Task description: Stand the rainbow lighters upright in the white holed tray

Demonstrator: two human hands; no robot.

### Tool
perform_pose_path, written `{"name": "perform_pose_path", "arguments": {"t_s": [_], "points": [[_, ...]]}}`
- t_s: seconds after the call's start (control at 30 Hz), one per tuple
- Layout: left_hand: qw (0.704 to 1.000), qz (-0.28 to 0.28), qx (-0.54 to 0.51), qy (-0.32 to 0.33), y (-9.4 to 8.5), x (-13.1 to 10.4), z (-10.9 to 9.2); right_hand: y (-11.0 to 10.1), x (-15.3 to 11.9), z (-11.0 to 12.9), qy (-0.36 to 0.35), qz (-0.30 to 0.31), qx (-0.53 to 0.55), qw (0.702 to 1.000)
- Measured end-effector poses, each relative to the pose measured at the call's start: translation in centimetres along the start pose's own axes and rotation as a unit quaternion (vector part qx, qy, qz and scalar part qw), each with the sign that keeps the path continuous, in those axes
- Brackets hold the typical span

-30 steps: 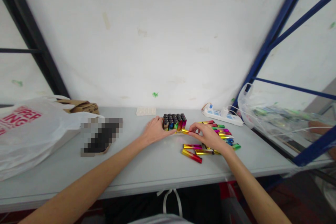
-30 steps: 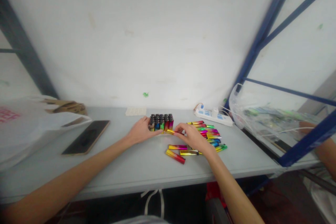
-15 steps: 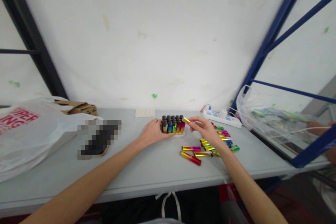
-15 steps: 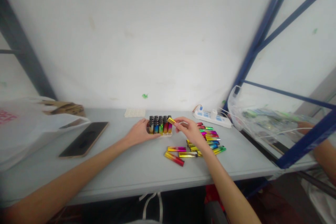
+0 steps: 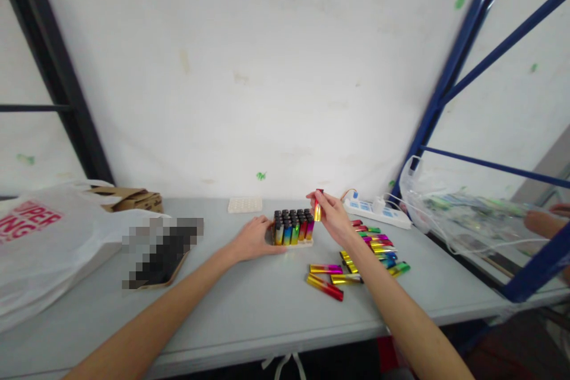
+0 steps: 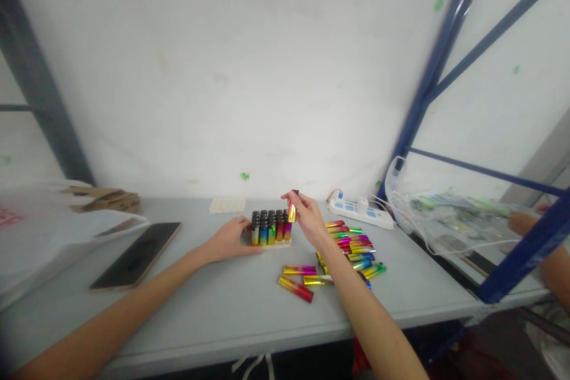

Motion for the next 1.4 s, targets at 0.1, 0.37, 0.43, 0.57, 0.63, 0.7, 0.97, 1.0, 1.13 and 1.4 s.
{"name": "perform_pose_path", "arguments": {"t_s": [0.1, 0.37, 0.43, 0.57, 0.63, 0.7, 0.97, 1.0, 1.13, 1.4], "points": [[1.0, -0.002, -0.002, 0.0, 0.0, 0.0, 0.0, 1.2, -0.9, -0.3, -0.002, 0.056, -0.002, 0.998], [1.0, -0.006, -0.007, 0.015, -0.1, -0.1, -0.3, 2.4, -3.1, -3.0, 0.073, 0.04, -0.017, 0.996], [1.0, -0.002, -0.012, 0.014, -0.1, -0.1, -0.4, 2.1, -3.4, -3.7, 0.104, 0.017, -0.029, 0.994], [1.0, 0.002, -0.024, 0.006, -0.1, 0.0, -0.2, 1.4, -3.9, -5.0, 0.168, -0.038, -0.034, 0.984], [1.0, 0.003, -0.024, 0.009, 0.0, 0.0, -0.2, 1.2, -4.0, -5.3, 0.176, -0.051, -0.042, 0.982], [1.0, 0.004, -0.018, 0.011, 0.0, 0.0, -0.1, 1.2, -3.9, -5.2, 0.166, -0.05, -0.052, 0.983], [1.0, 0.004, -0.016, 0.011, 0.1, 0.0, -0.1, 1.3, -3.9, -5.0, 0.171, -0.043, -0.038, 0.984], [1.0, 0.006, -0.016, 0.01, 0.0, 0.0, -0.2, 1.4, -3.9, -5.1, 0.173, -0.041, -0.036, 0.983], [1.0, 0.012, -0.015, 0.004, 0.0, 0.1, -0.2, 1.4, -3.8, -5.2, 0.179, -0.042, -0.049, 0.982], [1.0, 0.007, -0.012, 0.009, -0.1, 0.1, -0.3, 1.5, -4.0, -4.9, 0.159, -0.04, -0.061, 0.985]]}}
Point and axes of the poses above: each hand's wrist, its own x-axis towards the middle knuckle, its own y-axis out of the palm, z = x × y, the point moved 8 cm from there along x, towards the middle knuckle
